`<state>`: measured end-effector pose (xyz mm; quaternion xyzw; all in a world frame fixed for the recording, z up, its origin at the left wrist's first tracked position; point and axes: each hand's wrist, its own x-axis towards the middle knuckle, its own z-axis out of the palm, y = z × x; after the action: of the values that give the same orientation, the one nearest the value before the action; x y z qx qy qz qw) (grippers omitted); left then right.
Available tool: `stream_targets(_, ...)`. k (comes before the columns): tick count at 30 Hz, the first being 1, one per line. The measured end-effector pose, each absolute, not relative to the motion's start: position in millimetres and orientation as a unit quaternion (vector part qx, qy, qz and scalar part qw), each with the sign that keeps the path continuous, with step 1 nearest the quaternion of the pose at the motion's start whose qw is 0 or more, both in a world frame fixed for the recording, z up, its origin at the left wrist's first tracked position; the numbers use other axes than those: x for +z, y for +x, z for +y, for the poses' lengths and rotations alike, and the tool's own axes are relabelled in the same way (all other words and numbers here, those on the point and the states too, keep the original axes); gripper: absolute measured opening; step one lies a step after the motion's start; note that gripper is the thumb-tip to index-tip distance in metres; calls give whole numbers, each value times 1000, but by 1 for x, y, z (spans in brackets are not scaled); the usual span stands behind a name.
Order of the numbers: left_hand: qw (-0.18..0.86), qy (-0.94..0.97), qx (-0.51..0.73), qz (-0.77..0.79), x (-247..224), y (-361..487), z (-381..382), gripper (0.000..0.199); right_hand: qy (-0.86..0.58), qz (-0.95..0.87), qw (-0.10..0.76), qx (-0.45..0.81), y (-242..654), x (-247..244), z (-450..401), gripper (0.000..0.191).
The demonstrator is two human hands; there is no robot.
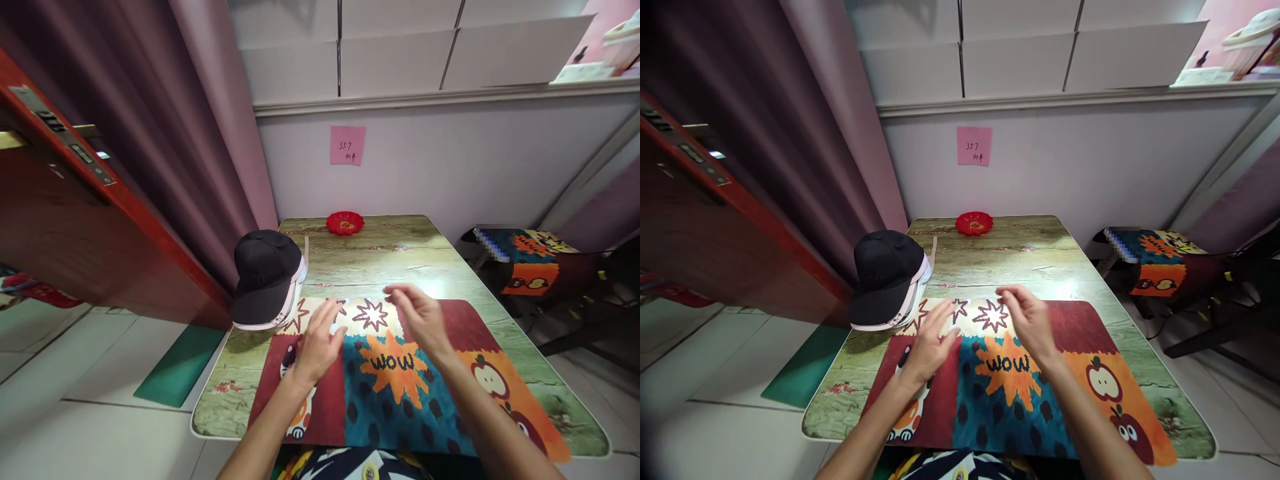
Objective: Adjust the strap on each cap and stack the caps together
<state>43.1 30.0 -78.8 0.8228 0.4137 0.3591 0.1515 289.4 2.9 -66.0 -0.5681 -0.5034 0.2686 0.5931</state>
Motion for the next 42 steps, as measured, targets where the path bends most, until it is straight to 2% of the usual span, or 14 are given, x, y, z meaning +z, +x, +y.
stream_targets(4, 136, 867, 228, 422, -124, 59, 41, 50, -571, -473, 566, 360, 259, -105, 18, 44)
stream_targets(8, 123, 872, 164, 445, -142, 63, 45, 53, -598, -494, 535, 335, 243, -141, 24, 42)
stream_targets(18, 115, 879, 150, 437, -137, 57, 41, 52, -615, -564, 481, 269, 243, -151, 19, 31)
stream_targets(28, 141, 872, 169, 437, -138, 54, 40, 55, -603, -579, 469, 285, 242, -152, 17, 30)
stream_targets(33, 249, 812, 244, 468, -113, 60, 65, 29, -582, -520, 489, 390, 247, -135, 29, 42)
stream_targets(36, 328, 743, 323, 485, -86, 75, 90, 23, -571, -444, 530, 443, 252, -107, 50, 53)
stream_targets(40, 416, 662, 425, 457, -42, 103, 121, 24, -581, -398, 574, 418, 254, -57, 84, 63)
stream_targets(42, 442, 627, 477, 430, -18, 116, 132, 31, -584, -402, 585, 394, 256, -31, 97, 68)
